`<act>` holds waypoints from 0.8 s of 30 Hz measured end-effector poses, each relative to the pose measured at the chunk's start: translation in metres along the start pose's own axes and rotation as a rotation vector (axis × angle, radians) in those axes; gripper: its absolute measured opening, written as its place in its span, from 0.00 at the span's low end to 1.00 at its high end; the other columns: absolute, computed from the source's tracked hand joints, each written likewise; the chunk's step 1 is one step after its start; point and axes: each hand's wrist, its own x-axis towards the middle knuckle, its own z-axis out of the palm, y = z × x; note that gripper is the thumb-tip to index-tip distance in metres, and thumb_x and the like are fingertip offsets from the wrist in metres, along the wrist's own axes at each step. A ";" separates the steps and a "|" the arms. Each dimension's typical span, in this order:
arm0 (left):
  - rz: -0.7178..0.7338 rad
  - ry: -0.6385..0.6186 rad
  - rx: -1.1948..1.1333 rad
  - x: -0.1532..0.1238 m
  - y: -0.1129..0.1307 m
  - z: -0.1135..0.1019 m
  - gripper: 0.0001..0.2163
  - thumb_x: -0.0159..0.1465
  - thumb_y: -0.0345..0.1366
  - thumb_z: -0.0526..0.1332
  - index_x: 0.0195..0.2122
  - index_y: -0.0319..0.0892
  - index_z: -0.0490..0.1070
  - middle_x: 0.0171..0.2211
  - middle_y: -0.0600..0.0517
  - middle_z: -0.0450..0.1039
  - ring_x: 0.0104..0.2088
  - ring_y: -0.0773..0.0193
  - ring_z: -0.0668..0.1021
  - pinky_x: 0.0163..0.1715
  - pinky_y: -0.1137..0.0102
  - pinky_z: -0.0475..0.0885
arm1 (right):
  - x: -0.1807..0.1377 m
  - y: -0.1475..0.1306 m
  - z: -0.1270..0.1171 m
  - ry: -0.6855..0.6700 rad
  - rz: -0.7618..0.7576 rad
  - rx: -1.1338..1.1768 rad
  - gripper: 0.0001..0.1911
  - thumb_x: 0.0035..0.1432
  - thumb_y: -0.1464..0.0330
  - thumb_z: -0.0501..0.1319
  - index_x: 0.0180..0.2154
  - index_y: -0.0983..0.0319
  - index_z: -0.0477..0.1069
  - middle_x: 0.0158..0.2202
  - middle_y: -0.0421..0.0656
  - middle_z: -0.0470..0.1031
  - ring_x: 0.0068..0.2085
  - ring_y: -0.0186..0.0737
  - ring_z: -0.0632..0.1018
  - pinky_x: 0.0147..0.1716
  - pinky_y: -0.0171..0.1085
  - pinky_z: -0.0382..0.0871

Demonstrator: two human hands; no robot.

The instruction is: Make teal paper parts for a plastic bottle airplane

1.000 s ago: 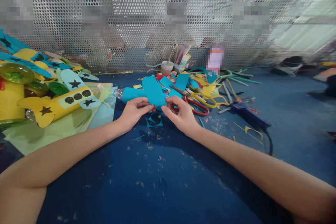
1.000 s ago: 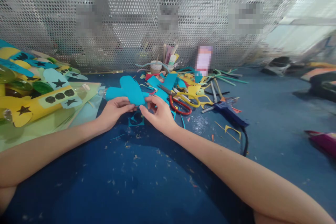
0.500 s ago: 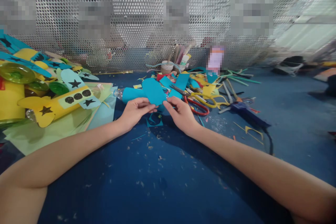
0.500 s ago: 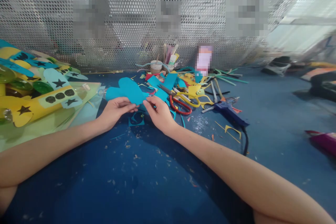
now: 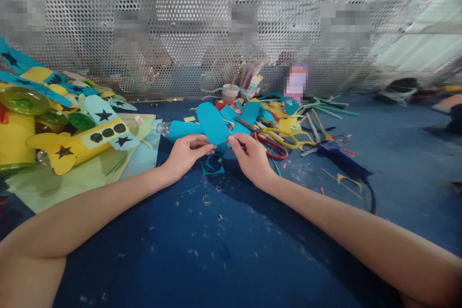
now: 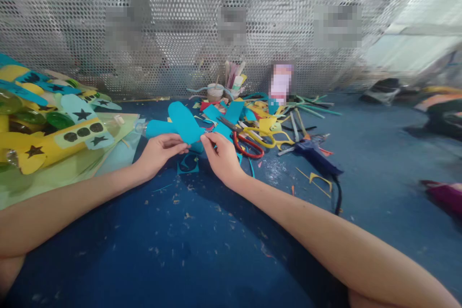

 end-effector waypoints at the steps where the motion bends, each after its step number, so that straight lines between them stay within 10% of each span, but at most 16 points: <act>1: 0.006 -0.007 0.010 0.000 0.000 0.000 0.11 0.48 0.35 0.71 0.31 0.40 0.73 0.27 0.54 0.78 0.30 0.62 0.81 0.40 0.63 0.76 | 0.000 0.000 0.000 0.014 0.001 0.005 0.15 0.64 0.59 0.52 0.29 0.60 0.65 0.26 0.41 0.66 0.29 0.37 0.67 0.30 0.37 0.61; 11: 0.049 -0.185 -0.168 -0.001 -0.001 -0.008 0.16 0.60 0.47 0.61 0.40 0.38 0.76 0.36 0.45 0.80 0.37 0.56 0.81 0.39 0.62 0.77 | 0.003 0.002 -0.001 -0.014 -0.061 -0.077 0.13 0.66 0.64 0.47 0.27 0.57 0.54 0.28 0.41 0.62 0.32 0.39 0.67 0.35 0.40 0.64; 18: 0.058 -0.008 -0.045 -0.004 0.000 -0.002 0.15 0.53 0.45 0.70 0.35 0.39 0.78 0.33 0.47 0.80 0.33 0.58 0.81 0.35 0.63 0.79 | -0.002 -0.002 -0.001 0.020 -0.155 -0.156 0.03 0.64 0.66 0.52 0.38 0.58 0.60 0.33 0.42 0.64 0.34 0.39 0.70 0.35 0.41 0.68; 24: 0.037 0.115 -0.083 -0.002 0.000 -0.002 0.15 0.47 0.41 0.74 0.33 0.40 0.79 0.33 0.49 0.81 0.33 0.58 0.81 0.36 0.63 0.79 | -0.006 -0.003 0.001 -0.007 -0.259 -0.201 0.19 0.52 0.59 0.67 0.40 0.58 0.62 0.36 0.43 0.67 0.34 0.40 0.71 0.33 0.41 0.71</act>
